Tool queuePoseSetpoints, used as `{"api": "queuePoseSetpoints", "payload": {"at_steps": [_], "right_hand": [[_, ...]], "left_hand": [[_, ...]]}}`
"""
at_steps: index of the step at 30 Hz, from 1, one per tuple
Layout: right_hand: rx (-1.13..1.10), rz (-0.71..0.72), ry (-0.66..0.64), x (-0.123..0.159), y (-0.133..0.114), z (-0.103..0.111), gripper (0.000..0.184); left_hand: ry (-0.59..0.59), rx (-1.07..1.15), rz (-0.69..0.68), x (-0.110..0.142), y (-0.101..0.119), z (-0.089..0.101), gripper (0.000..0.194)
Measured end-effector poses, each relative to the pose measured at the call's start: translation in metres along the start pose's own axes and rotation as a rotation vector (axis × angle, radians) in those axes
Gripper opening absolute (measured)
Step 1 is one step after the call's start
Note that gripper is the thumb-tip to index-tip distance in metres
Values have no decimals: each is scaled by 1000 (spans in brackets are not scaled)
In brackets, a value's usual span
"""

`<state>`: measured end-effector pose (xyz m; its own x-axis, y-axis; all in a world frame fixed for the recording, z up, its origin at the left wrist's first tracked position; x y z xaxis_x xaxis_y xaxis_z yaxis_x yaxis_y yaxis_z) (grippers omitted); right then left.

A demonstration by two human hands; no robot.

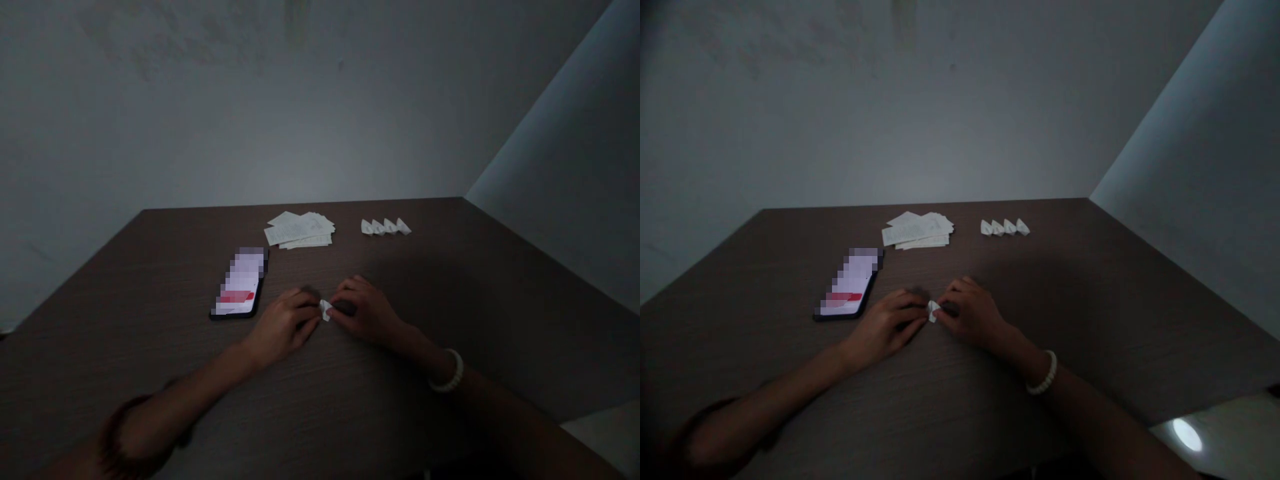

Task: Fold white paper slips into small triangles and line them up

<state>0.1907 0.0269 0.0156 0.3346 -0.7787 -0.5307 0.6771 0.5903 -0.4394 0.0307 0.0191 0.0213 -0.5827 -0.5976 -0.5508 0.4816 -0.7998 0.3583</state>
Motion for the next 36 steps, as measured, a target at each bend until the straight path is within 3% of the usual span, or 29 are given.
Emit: {"api": "queuePoseSetpoints", "payload": {"at_steps": [5, 13, 24, 30, 36], "right_hand": [[-75, -29, 17, -1, 3, -3, 11], [-224, -178, 71, -1, 3, -2, 9], [-336, -152, 145, -2, -1, 1, 5], [-377, -58, 171, -4, -6, 2, 5], [-360, -72, 155, -5, -10, 5, 4]], "left_hand": [[11, 106, 60, -2, -6, 0, 13], [59, 160, 279, -6, -12, 8, 6], [191, 293, 187, -7, -5, 17, 10], [170, 267, 125, -6, -2, 17, 15], [125, 252, 107, -10, 4, 21, 18]]}}
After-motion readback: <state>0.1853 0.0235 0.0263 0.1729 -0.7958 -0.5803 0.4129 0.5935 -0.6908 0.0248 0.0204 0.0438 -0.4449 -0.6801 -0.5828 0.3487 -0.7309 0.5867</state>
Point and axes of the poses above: each hand's wrist, its own x-axis away from the middle knuckle, its own z-axis out of the back of the hand, y = z × x, the point moved 5 cm from there along -x, towards the middle knuckle, and after that the axes turned 11 degrees about y, right-handed, at the moved point
